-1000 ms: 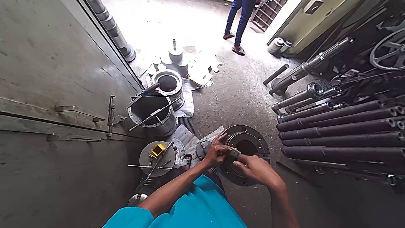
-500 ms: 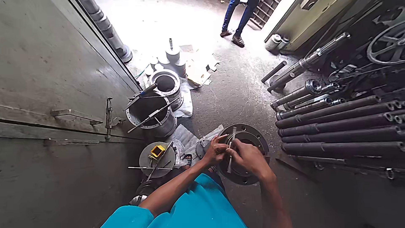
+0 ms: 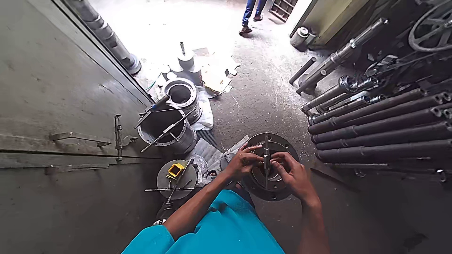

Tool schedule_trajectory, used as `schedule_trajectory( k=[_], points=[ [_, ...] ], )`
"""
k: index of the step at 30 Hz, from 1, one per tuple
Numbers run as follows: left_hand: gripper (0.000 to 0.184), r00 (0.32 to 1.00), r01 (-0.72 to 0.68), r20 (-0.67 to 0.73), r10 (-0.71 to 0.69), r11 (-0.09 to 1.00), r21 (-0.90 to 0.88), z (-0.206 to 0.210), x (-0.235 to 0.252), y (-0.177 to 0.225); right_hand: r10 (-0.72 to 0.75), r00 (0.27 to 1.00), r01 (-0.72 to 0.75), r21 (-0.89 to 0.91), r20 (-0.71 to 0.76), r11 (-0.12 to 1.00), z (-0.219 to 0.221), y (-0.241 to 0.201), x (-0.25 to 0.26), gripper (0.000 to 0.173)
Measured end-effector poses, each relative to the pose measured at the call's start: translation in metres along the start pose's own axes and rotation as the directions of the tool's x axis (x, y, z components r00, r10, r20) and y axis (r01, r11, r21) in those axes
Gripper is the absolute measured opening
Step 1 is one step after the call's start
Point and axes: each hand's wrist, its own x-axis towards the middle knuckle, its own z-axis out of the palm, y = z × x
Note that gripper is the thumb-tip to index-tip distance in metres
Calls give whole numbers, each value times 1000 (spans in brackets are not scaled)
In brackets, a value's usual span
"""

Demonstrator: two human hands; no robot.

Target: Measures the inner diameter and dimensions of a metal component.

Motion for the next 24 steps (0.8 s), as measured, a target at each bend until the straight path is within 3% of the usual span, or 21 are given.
schedule_trajectory(
  k=[2,4,8,11,16,20,24],
  points=[
    [18,999,3,32,-3,1000,-10,-8,9,9,32,997,-27,84,-67,996,13,-5,4,43],
    [15,999,-6,49,4,999,49,-13,17,18,81,990,-46,280,-116,959,23,-12,4,39],
    [10,995,-67,82,50,974,217,-6,24,34,126,979,9,654,-158,756,35,-17,-7,30],
    [11,999,-33,27,26,952,303,15,15,34,157,963,33,677,-218,735,39,-6,-19,29],
    [15,993,73,-107,-39,940,333,47,-3,34,214,957,-21,686,-198,728,41,20,-39,28],
    [34,992,114,-82,-91,931,348,64,-4,39,236,945,2,727,-225,687,48,39,-53,27],
    [43,996,88,-50,-76,946,312,70,1,42,253,936,35,782,-243,623,41,66,-62,29]
  ],
)
